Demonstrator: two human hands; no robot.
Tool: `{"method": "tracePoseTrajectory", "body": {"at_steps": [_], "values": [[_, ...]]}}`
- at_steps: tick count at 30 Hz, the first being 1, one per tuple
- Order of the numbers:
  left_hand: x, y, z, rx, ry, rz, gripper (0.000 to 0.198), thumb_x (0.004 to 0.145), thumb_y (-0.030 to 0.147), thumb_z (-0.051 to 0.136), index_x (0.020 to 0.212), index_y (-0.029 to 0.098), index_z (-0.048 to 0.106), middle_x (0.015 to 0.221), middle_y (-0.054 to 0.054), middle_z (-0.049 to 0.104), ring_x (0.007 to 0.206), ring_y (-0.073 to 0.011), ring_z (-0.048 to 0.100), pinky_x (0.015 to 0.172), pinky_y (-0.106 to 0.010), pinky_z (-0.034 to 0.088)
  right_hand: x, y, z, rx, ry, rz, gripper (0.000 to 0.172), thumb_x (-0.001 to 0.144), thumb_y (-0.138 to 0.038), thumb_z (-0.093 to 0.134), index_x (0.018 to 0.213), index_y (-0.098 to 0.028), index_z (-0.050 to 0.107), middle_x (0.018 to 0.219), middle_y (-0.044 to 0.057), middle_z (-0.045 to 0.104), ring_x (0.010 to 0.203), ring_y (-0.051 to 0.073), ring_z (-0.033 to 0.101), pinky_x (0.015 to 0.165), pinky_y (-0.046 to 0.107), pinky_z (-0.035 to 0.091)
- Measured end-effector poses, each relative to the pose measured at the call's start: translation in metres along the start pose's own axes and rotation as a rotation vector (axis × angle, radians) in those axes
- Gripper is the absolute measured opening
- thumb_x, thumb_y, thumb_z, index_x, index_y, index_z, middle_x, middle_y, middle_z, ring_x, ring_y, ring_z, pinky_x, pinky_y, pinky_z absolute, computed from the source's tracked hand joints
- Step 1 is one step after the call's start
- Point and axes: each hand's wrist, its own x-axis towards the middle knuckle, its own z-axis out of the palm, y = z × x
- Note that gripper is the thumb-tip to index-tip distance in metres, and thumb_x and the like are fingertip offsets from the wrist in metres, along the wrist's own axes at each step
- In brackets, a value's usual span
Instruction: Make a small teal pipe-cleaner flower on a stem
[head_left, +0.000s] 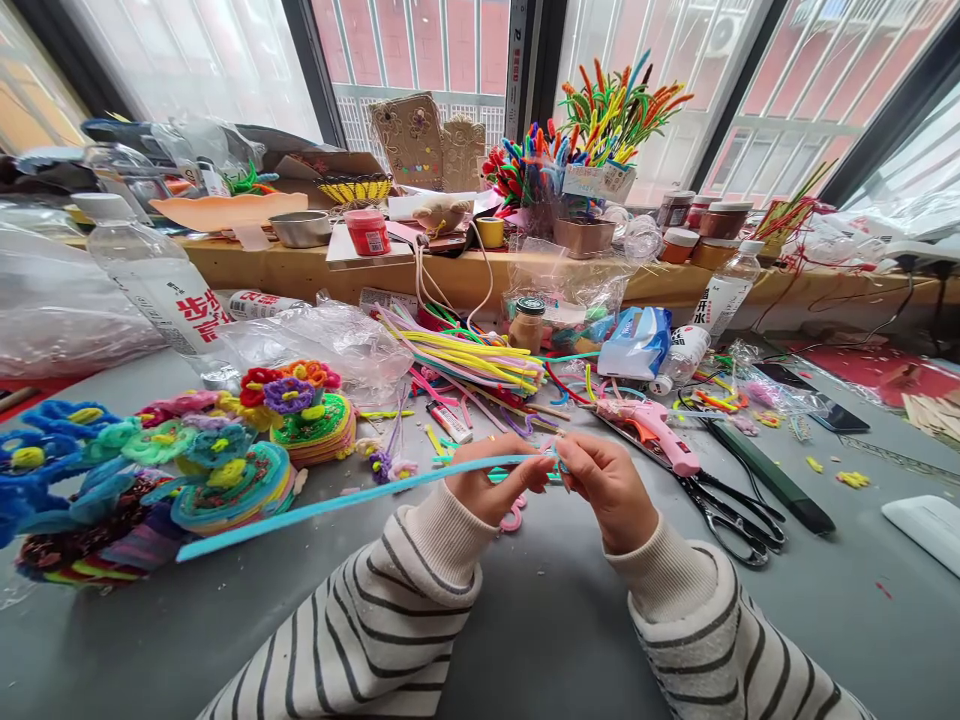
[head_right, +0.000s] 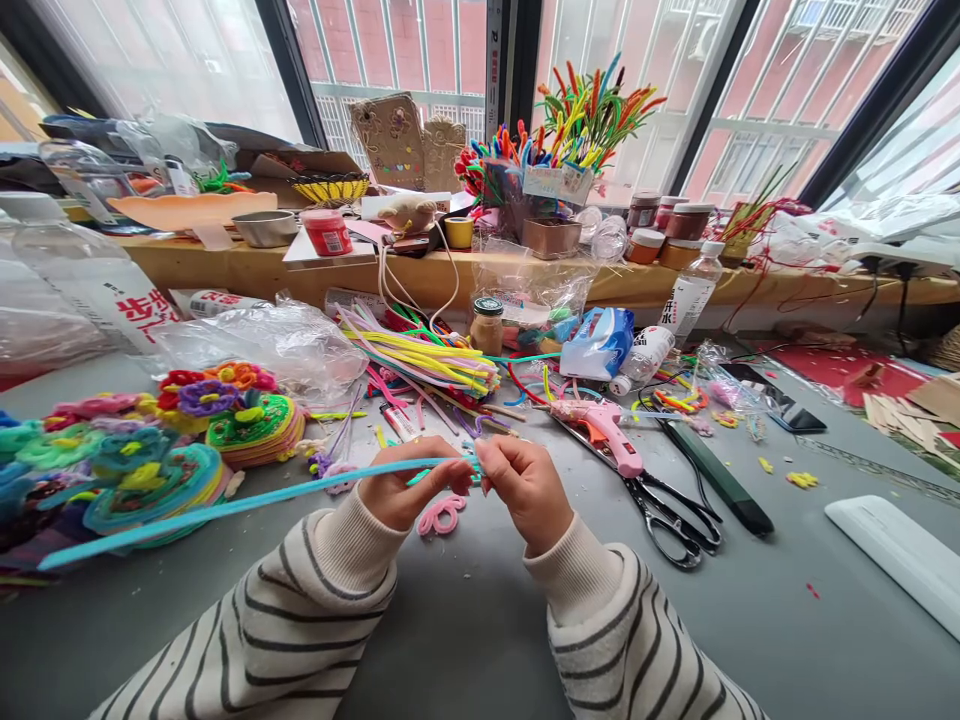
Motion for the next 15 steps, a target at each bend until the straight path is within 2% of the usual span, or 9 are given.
{"method": "tracePoseTrajectory", "body": {"at_steps": [4,9,13,15], "values": [[-0.003,0.001,0.002,0.082,-0.059,0.131,0.030,0.077,0.025,0.039,0.057,0.012,0.058,0.051,-0.004,0.057,0.048,-0.0098,0.052,0.052,-0.022,0.042,-0.001,-0.002,0.002,0.031,-0.017,-0.027,0.034,0.077,-0.032,0.042,0.048,-0.015,0.044,0.048,-0.003,0.042,0.047,0.007,0.039,0.046,0.021,0.029],[-0.006,0.002,0.006,0.198,0.052,0.262,0.024,0.077,0.017,0.039,0.061,0.012,0.057,0.051,-0.003,0.055,0.049,-0.0078,0.050,0.051,-0.018,0.040,-0.005,0.000,0.011,0.055,0.152,-0.072,0.032,0.076,-0.031,0.044,0.048,-0.016,0.042,0.047,-0.005,0.039,0.047,0.007,0.036,0.048,0.021,0.029],[-0.007,0.003,0.007,0.230,0.077,0.282,0.021,0.076,0.015,0.040,0.064,0.012,0.057,0.054,-0.003,0.057,0.054,-0.0086,0.051,0.055,-0.019,0.042,-0.007,0.000,0.016,0.085,0.214,-0.085,0.030,0.076,-0.033,0.044,0.051,-0.016,0.044,0.049,-0.004,0.039,0.048,0.007,0.035,0.047,0.021,0.029],[-0.007,0.003,0.007,0.228,0.078,0.258,0.021,0.076,0.016,0.040,0.063,0.013,0.057,0.055,-0.003,0.057,0.054,-0.0088,0.051,0.055,-0.019,0.042,-0.006,-0.001,0.015,0.078,0.190,-0.077,0.030,0.075,-0.034,0.045,0.052,-0.016,0.045,0.048,-0.004,0.039,0.047,0.007,0.034,0.046,0.021,0.027]]}}
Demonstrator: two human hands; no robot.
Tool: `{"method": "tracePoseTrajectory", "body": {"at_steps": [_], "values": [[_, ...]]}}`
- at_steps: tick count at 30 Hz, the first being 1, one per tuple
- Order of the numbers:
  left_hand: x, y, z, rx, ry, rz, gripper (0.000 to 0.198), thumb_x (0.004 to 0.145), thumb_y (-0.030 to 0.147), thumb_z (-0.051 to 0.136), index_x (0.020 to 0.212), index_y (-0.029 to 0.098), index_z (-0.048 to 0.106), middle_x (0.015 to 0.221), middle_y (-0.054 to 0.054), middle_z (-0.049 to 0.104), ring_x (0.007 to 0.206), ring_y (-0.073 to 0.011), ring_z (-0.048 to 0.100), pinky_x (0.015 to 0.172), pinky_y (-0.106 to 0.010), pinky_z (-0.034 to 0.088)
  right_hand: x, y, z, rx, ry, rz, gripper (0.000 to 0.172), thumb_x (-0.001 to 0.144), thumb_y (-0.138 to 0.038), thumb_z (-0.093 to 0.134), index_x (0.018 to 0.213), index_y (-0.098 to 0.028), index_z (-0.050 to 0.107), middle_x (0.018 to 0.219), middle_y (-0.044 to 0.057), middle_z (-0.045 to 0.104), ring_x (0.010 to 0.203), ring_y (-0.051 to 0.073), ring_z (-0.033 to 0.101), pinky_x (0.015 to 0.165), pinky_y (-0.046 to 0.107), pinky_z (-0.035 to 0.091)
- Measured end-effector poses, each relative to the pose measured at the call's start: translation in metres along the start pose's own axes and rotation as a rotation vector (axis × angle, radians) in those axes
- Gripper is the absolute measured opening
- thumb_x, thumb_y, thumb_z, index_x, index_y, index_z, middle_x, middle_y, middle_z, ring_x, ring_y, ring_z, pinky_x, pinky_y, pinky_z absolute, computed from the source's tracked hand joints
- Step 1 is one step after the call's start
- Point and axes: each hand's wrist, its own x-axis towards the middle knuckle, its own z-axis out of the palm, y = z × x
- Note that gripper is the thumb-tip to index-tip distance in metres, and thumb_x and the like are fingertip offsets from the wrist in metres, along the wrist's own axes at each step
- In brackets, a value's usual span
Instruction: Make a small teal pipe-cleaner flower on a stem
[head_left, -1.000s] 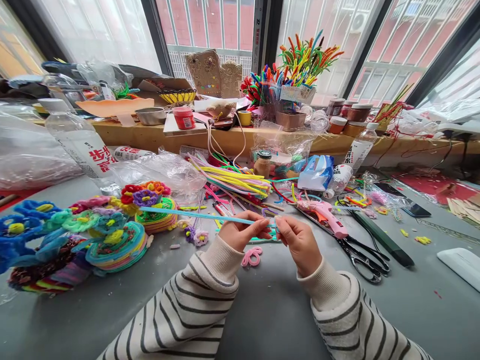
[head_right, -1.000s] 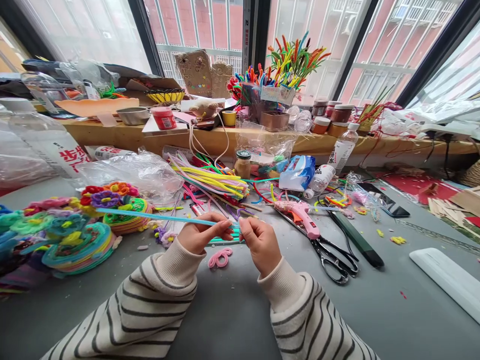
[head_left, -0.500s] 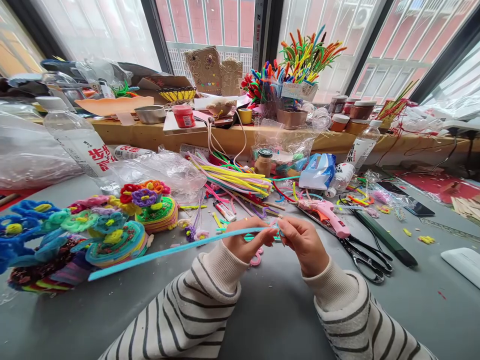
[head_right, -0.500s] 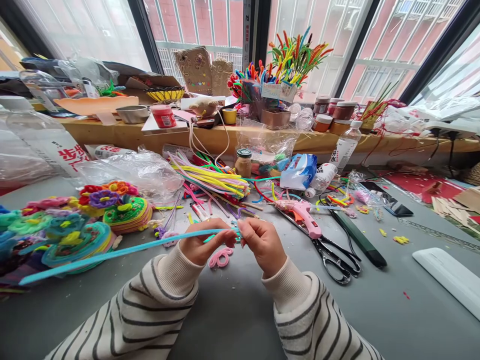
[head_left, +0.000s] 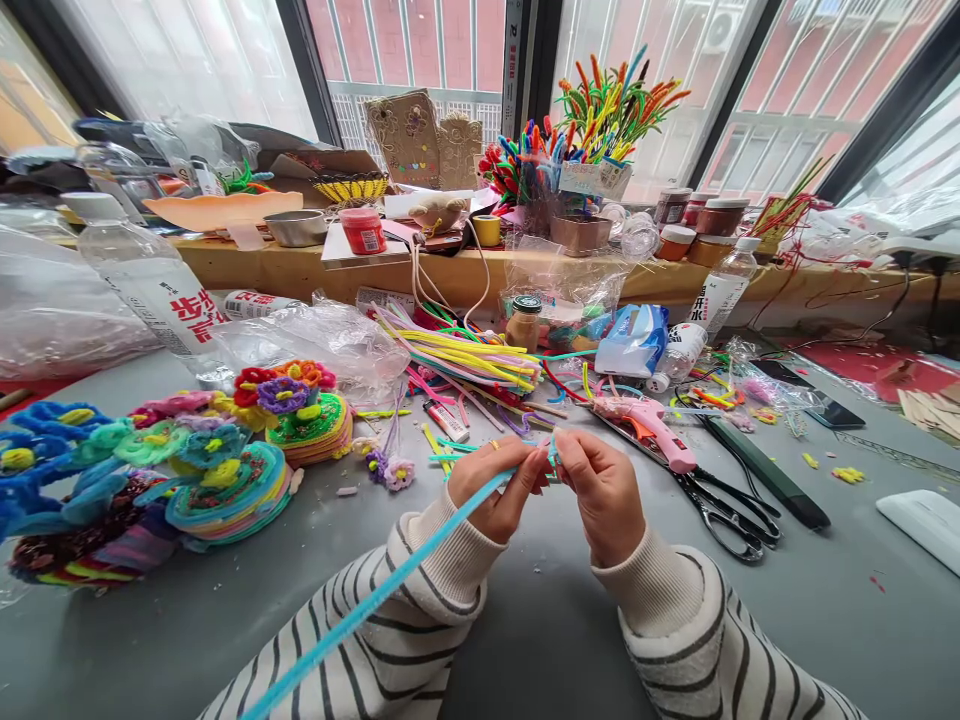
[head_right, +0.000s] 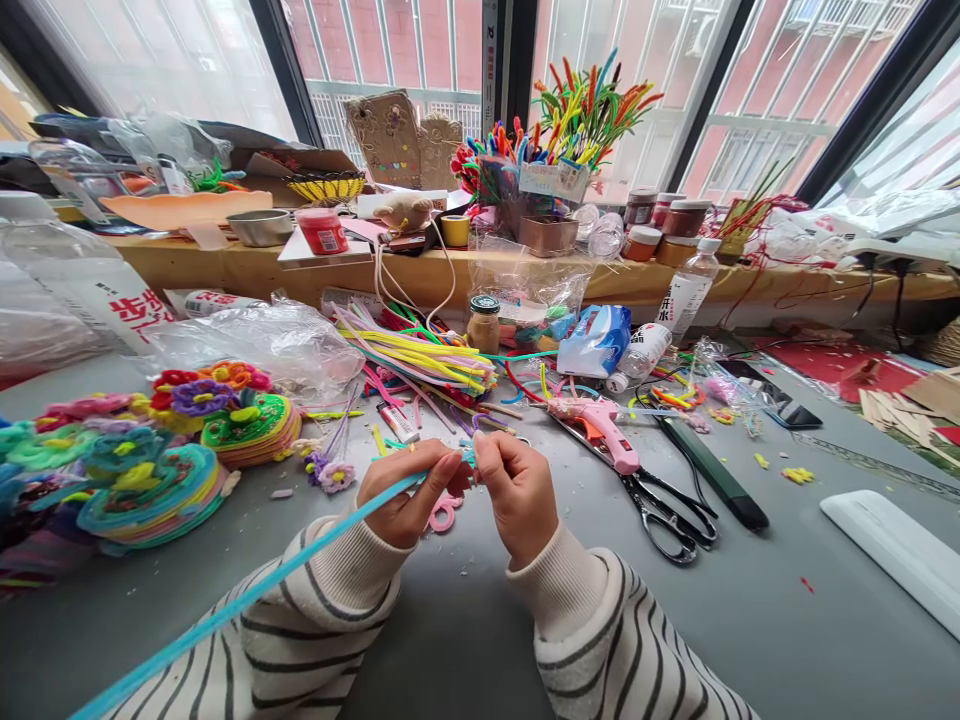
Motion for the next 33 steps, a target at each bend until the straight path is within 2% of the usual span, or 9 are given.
{"method": "tracePoseTrajectory", "body": {"at_steps": [4,7,10,16,20,22,26,29,33], "values": [[0.000,-0.004,-0.003,-0.095,0.081,-0.071,0.024,0.077,0.021,0.040,0.059,0.014,0.055,0.052,-0.002,0.055,0.049,-0.0087,0.051,0.051,-0.020,0.041,0.008,0.000,-0.007,0.083,-0.130,0.097,0.043,0.077,-0.046,0.034,0.048,-0.016,0.043,0.043,-0.005,0.034,0.041,0.006,0.029,0.041,0.022,0.021],[-0.001,-0.005,-0.004,-0.151,0.096,-0.081,0.025,0.076,0.023,0.041,0.058,0.014,0.055,0.052,-0.002,0.055,0.050,-0.0091,0.052,0.051,-0.020,0.041,0.012,-0.002,-0.012,0.162,-0.150,0.157,0.052,0.077,-0.055,0.021,0.050,-0.016,0.043,0.042,-0.005,0.031,0.040,0.006,0.025,0.040,0.022,0.017],[-0.001,-0.003,-0.006,-0.136,0.022,-0.069,0.024,0.076,0.022,0.041,0.058,0.014,0.055,0.054,-0.003,0.057,0.052,-0.0099,0.051,0.052,-0.021,0.041,0.011,-0.003,-0.013,0.129,-0.183,0.138,0.047,0.074,-0.056,0.029,0.053,-0.016,0.043,0.045,-0.005,0.031,0.042,0.006,0.026,0.040,0.021,0.018],[-0.001,-0.002,-0.005,-0.163,-0.058,-0.050,0.024,0.075,0.023,0.041,0.058,0.013,0.056,0.055,-0.004,0.057,0.052,-0.0107,0.051,0.053,-0.023,0.041,0.005,-0.005,-0.011,-0.028,-0.290,0.161,0.028,0.075,-0.040,0.043,0.060,-0.016,0.045,0.056,-0.003,0.039,0.051,0.007,0.037,0.048,0.021,0.029],[0.001,-0.003,-0.006,-0.207,-0.074,-0.112,0.030,0.077,0.025,0.038,0.055,0.013,0.056,0.053,-0.004,0.057,0.050,-0.0105,0.051,0.050,-0.022,0.041,0.009,-0.004,-0.013,-0.028,-0.233,0.146,0.033,0.077,-0.040,0.038,0.055,-0.016,0.042,0.050,-0.004,0.035,0.045,0.006,0.032,0.043,0.020,0.025],[0.003,-0.005,-0.008,-0.205,-0.004,-0.156,0.029,0.076,0.025,0.040,0.054,0.013,0.055,0.050,-0.003,0.055,0.048,-0.0097,0.051,0.049,-0.021,0.042,0.013,-0.002,-0.017,-0.068,-0.140,0.103,0.038,0.079,-0.041,0.031,0.052,-0.016,0.041,0.047,-0.005,0.033,0.041,0.006,0.028,0.040,0.020,0.022],[0.007,-0.011,-0.016,-0.162,0.236,-0.202,0.023,0.072,0.026,0.046,0.054,0.014,0.055,0.046,0.001,0.053,0.044,-0.0084,0.051,0.046,-0.019,0.042,0.024,0.005,-0.029,-0.510,-0.012,-0.060,0.028,0.075,-0.036,0.043,0.058,-0.016,0.051,0.050,-0.003,0.041,0.045,0.008,0.033,0.044,0.021,0.026],[0.009,-0.014,-0.020,-0.132,0.291,-0.233,0.023,0.070,0.028,0.049,0.053,0.014,0.056,0.046,0.001,0.054,0.043,-0.0083,0.051,0.043,-0.018,0.042,0.030,0.010,-0.034,-0.833,-0.084,-0.154,0.015,0.071,-0.028,0.050,0.065,-0.016,0.058,0.063,0.000,0.051,0.054,0.010,0.042,0.053,0.023,0.033],[0.009,-0.016,-0.020,-0.136,0.303,-0.239,0.023,0.070,0.029,0.049,0.053,0.014,0.056,0.046,0.001,0.054,0.043,-0.0086,0.052,0.043,-0.018,0.042,0.034,0.012,-0.043,-1.113,-0.174,-0.113,0.012,0.070,-0.021,0.049,0.068,-0.018,0.060,0.074,0.003,0.055,0.069,0.014,0.049,0.064,0.026,0.037]]}}
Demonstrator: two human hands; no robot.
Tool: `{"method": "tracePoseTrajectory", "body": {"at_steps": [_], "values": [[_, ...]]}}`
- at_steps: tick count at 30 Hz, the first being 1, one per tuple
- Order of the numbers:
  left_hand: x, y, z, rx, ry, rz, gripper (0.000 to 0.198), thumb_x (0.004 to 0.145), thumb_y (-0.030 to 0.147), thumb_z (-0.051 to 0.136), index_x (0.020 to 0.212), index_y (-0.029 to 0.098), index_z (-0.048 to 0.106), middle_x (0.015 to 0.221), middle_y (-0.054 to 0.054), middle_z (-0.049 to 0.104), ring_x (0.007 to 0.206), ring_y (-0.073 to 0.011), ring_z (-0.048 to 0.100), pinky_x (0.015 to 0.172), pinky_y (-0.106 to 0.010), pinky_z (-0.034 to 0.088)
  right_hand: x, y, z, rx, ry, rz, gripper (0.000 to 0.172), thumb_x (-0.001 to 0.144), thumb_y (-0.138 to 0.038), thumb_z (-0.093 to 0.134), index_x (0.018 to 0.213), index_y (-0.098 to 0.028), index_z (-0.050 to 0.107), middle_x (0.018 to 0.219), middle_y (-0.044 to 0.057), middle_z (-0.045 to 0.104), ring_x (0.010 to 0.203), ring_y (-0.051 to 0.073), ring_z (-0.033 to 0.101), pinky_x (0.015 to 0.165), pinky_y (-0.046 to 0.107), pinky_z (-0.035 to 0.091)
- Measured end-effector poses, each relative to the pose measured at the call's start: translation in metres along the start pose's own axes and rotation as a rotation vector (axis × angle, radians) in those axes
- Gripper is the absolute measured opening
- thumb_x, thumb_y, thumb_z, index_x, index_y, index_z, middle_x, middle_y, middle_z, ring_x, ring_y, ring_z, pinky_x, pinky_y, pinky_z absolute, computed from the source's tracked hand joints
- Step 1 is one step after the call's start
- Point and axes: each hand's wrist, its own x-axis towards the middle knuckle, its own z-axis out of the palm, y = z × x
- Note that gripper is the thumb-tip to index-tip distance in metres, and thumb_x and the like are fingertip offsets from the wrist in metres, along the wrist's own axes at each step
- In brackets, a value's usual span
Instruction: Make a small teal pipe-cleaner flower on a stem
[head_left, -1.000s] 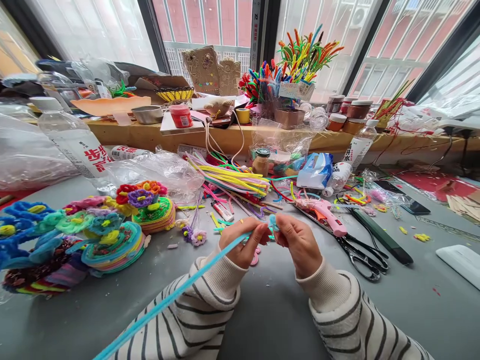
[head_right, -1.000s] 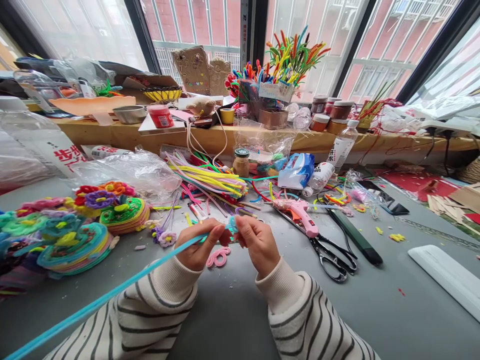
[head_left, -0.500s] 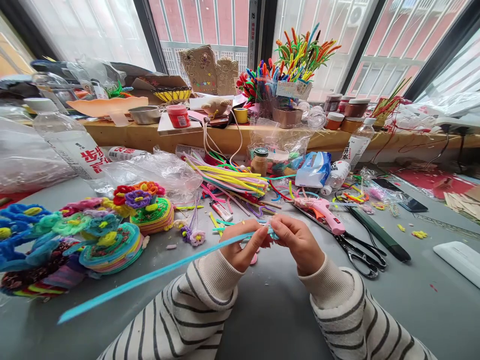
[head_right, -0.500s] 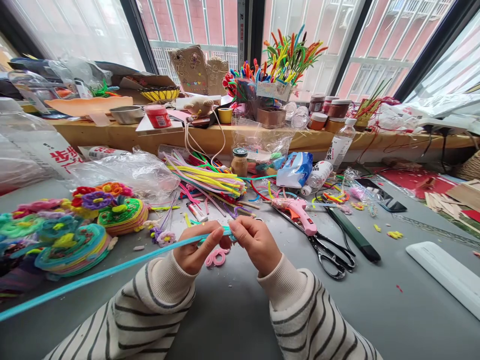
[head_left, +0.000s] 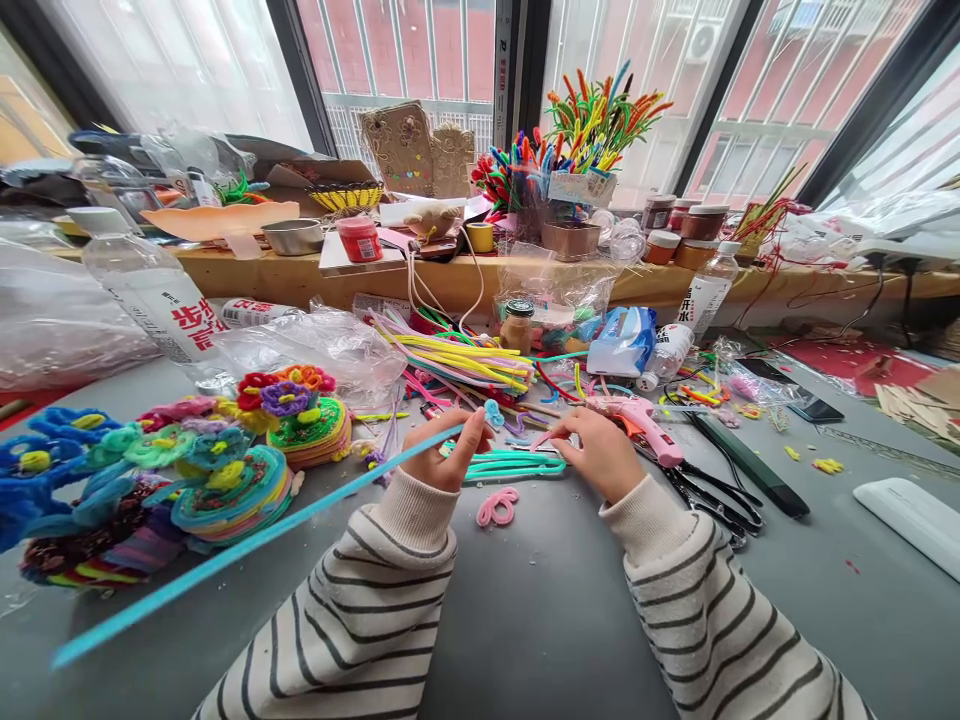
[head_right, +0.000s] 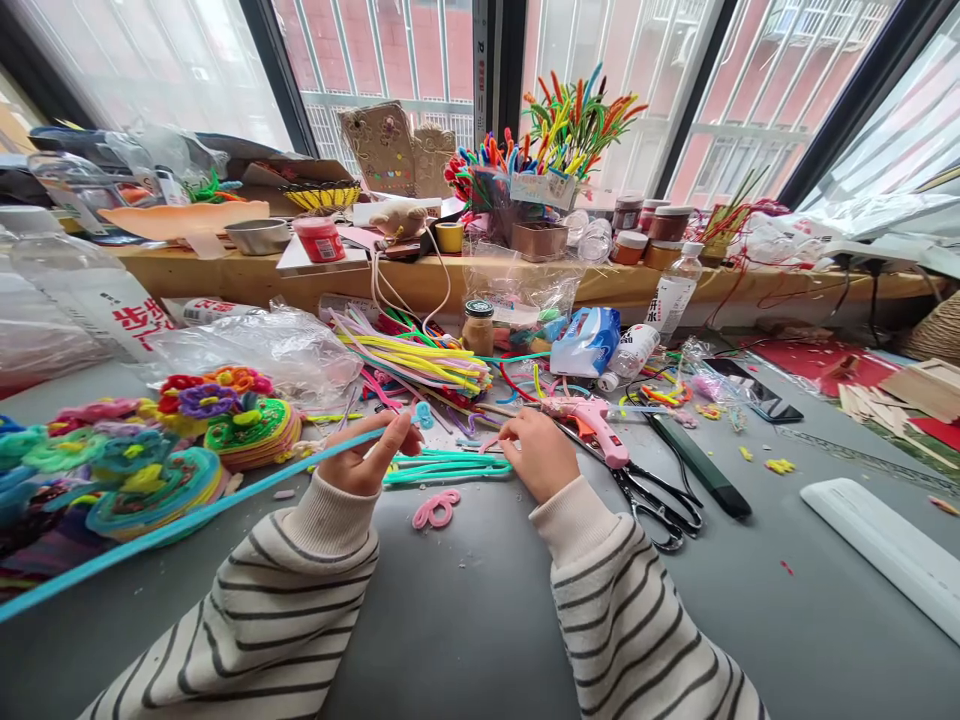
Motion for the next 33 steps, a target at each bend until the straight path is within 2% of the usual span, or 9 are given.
{"method": "tracePoseTrajectory", "body": {"at_steps": [4,11,17,21,24,28,33], "values": [[0.000,-0.002,0.000,0.009,-0.021,0.008,0.025,0.070,0.030,0.049,0.052,0.014,0.056,0.046,0.001,0.054,0.043,-0.0087,0.052,0.043,-0.018,0.043,-0.002,0.007,-0.008,-0.175,-0.119,0.014,0.013,0.069,-0.020,0.048,0.074,-0.017,0.059,0.079,0.004,0.055,0.080,0.017,0.050,0.071,0.027,0.037],[-0.002,0.002,0.000,0.000,-0.056,0.032,0.024,0.071,0.028,0.048,0.053,0.015,0.056,0.046,0.001,0.054,0.044,-0.0082,0.051,0.045,-0.019,0.042,-0.006,-0.001,-0.010,-0.424,-0.335,0.075,0.014,0.066,-0.014,0.045,0.075,-0.013,0.055,0.083,0.009,0.053,0.079,0.019,0.050,0.063,0.026,0.036],[-0.003,0.002,-0.001,-0.078,-0.089,-0.008,0.022,0.071,0.028,0.048,0.056,0.014,0.056,0.048,0.000,0.055,0.046,-0.0100,0.053,0.046,-0.021,0.043,-0.009,-0.004,-0.013,-0.475,-0.387,0.067,0.016,0.068,-0.017,0.043,0.075,-0.010,0.055,0.083,0.013,0.054,0.077,0.021,0.051,0.064,0.028,0.035],[0.000,0.005,-0.006,-0.147,-0.182,-0.062,0.024,0.073,0.027,0.045,0.057,0.014,0.057,0.049,-0.001,0.056,0.048,-0.0101,0.053,0.049,-0.022,0.043,-0.012,0.000,-0.016,-0.447,-0.419,0.038,0.016,0.070,-0.017,0.041,0.075,-0.012,0.055,0.081,0.012,0.056,0.074,0.020,0.053,0.063,0.028,0.036],[0.002,0.007,-0.008,-0.257,-0.224,-0.138,0.026,0.073,0.030,0.045,0.056,0.013,0.057,0.048,-0.001,0.056,0.047,-0.0104,0.053,0.049,-0.022,0.043,-0.015,0.000,-0.017,-0.445,-0.450,0.091,0.014,0.066,-0.016,0.043,0.073,-0.013,0.055,0.081,0.011,0.057,0.073,0.021,0.053,0.059,0.028,0.035],[0.002,0.005,-0.005,-0.389,-0.172,-0.191,0.026,0.071,0.031,0.048,0.054,0.014,0.056,0.046,0.000,0.054,0.043,-0.0102,0.051,0.044,-0.023,0.040,-0.018,-0.001,-0.017,-0.431,-0.428,0.153,0.013,0.064,-0.014,0.044,0.068,-0.014,0.056,0.078,0.011,0.057,0.070,0.021,0.053,0.053,0.028,0.034],[-0.001,0.007,-0.002,-0.301,-0.143,-0.164,0.028,0.071,0.031,0.048,0.050,0.014,0.055,0.044,0.000,0.052,0.043,-0.0091,0.049,0.046,-0.022,0.041,-0.015,0.006,-0.022,-0.273,-0.237,0.181,0.011,0.063,-0.019,0.046,0.058,-0.015,0.055,0.068,0.007,0.057,0.064,0.017,0.052,0.054,0.027,0.034]]}}
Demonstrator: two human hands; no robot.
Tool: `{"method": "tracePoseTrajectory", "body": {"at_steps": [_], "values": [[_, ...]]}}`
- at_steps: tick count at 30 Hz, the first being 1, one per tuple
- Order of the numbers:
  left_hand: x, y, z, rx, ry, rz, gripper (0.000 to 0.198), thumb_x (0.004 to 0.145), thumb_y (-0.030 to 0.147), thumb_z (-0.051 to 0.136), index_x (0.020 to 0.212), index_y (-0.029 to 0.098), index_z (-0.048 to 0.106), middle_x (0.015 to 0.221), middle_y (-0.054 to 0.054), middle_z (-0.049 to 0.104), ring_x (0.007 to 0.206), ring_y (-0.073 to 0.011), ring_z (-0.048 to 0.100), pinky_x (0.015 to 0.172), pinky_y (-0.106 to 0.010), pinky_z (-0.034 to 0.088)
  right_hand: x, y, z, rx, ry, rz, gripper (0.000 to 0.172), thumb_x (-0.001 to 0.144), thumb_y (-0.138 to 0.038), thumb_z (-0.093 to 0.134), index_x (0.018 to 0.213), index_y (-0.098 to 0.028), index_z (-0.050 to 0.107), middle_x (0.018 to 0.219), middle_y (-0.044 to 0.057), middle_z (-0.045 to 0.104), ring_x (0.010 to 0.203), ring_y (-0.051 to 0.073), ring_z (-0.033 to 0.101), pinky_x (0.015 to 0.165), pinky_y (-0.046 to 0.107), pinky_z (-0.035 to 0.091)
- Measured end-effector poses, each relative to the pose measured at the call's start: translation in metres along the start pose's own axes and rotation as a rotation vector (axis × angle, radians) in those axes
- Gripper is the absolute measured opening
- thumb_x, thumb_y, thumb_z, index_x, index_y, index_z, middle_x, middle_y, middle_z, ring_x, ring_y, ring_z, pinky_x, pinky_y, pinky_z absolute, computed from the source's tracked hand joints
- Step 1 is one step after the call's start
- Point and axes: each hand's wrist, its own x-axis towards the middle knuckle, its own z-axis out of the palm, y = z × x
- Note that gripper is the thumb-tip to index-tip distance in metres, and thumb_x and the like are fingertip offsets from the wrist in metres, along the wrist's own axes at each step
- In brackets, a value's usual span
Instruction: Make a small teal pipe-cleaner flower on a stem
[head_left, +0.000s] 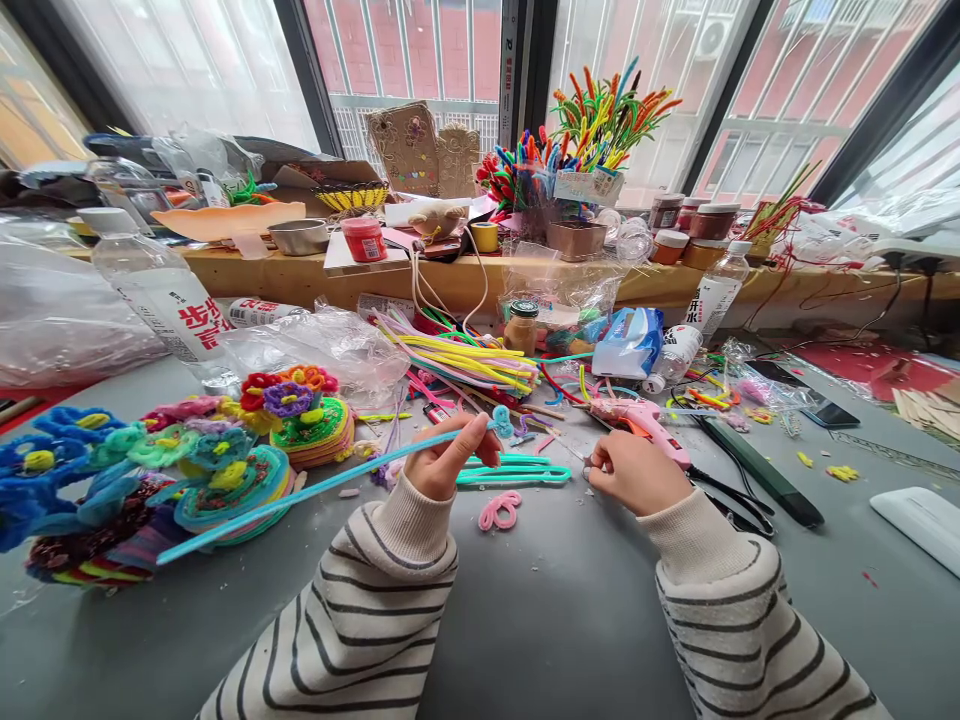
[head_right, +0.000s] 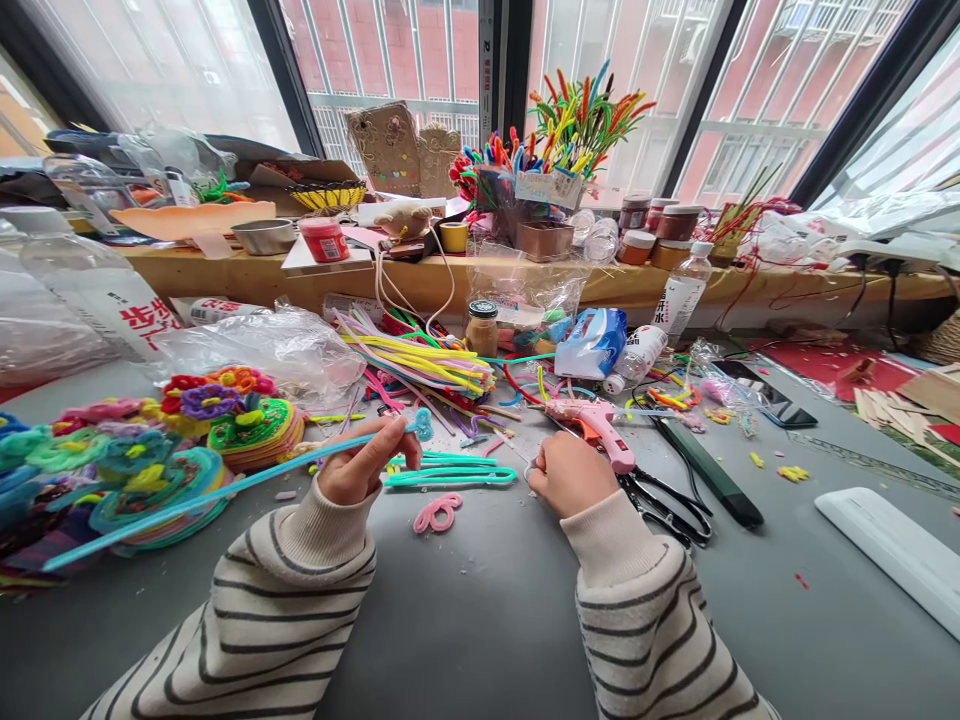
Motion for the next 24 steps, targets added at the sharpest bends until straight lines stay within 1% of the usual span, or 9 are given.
{"method": "tracePoseTrajectory", "body": {"at_steps": [3,5,8,10,11,14,20,22,24], "values": [[-0.001,0.003,0.001,0.103,-0.009,0.041,0.030,0.072,0.032,0.046,0.048,0.015,0.053,0.044,0.000,0.051,0.045,-0.0091,0.048,0.047,-0.022,0.041,0.001,0.000,-0.004,0.227,0.132,0.023,0.013,0.063,-0.025,0.049,0.055,-0.017,0.055,0.063,0.004,0.054,0.060,0.015,0.048,0.054,0.027,0.033],[-0.001,0.004,0.002,0.133,-0.031,0.062,0.030,0.072,0.032,0.046,0.047,0.015,0.052,0.045,0.000,0.051,0.046,-0.0091,0.048,0.047,-0.021,0.040,0.000,-0.007,-0.006,0.500,0.164,0.005,0.016,0.063,-0.032,0.052,0.057,-0.017,0.055,0.059,0.001,0.052,0.055,0.013,0.044,0.051,0.025,0.032],[-0.002,0.002,0.002,0.153,-0.083,0.054,0.029,0.072,0.031,0.046,0.049,0.015,0.052,0.046,0.001,0.050,0.047,-0.0089,0.047,0.047,-0.021,0.039,-0.003,-0.026,-0.003,1.015,0.075,-0.034,0.025,0.062,-0.040,0.055,0.056,-0.016,0.052,0.051,-0.003,0.044,0.047,0.008,0.035,0.044,0.022,0.026],[-0.003,0.000,0.003,0.170,-0.139,0.025,0.028,0.073,0.031,0.045,0.052,0.015,0.054,0.048,0.001,0.050,0.048,-0.0091,0.048,0.050,-0.021,0.039,-0.006,-0.040,0.002,1.269,0.025,-0.008,0.028,0.061,-0.041,0.057,0.053,-0.016,0.048,0.048,-0.005,0.039,0.044,0.006,0.029,0.042,0.021,0.023],[-0.003,-0.001,0.004,0.177,-0.170,0.015,0.027,0.074,0.031,0.044,0.053,0.015,0.054,0.048,0.000,0.051,0.049,-0.0093,0.048,0.051,-0.022,0.039,-0.007,-0.046,0.004,1.350,0.022,0.009,0.028,0.060,-0.042,0.058,0.054,-0.016,0.048,0.049,-0.006,0.038,0.043,0.005,0.027,0.042,0.021,0.021],[-0.004,-0.004,0.007,0.197,-0.226,0.022,0.030,0.074,0.032,0.043,0.052,0.015,0.055,0.048,0.000,0.051,0.050,-0.0098,0.049,0.053,-0.022,0.039,-0.009,-0.054,0.010,1.431,0.031,0.015,0.030,0.061,-0.044,0.057,0.055,-0.015,0.050,0.052,-0.006,0.036,0.044,0.005,0.024,0.041,0.021,0.019],[-0.007,-0.007,0.012,0.242,-0.268,0.012,0.031,0.073,0.033,0.044,0.051,0.014,0.055,0.046,-0.001,0.051,0.047,-0.0095,0.049,0.050,-0.022,0.038,-0.011,-0.051,0.008,1.384,-0.004,-0.028,0.031,0.063,-0.043,0.056,0.054,-0.014,0.050,0.053,-0.005,0.032,0.046,0.005,0.023,0.042,0.021,0.018],[-0.007,-0.007,0.012,0.226,-0.252,-0.009,0.029,0.072,0.033,0.046,0.052,0.014,0.055,0.046,0.000,0.051,0.046,-0.0089,0.049,0.048,-0.021,0.038,-0.011,-0.050,0.006,1.347,0.000,-0.044,0.029,0.063,-0.041,0.056,0.055,-0.015,0.049,0.052,-0.005,0.033,0.046,0.005,0.024,0.043,0.021,0.019],[-0.007,-0.006,0.011,0.154,-0.208,-0.064,0.023,0.070,0.033,0.050,0.059,0.014,0.055,0.047,0.001,0.053,0.044,-0.0080,0.048,0.044,-0.020,0.038,-0.011,-0.048,0.005,1.312,0.024,-0.064,0.028,0.065,-0.040,0.056,0.055,-0.015,0.048,0.051,-0.005,0.034,0.047,0.006,0.025,0.044,0.021,0.020]]}}
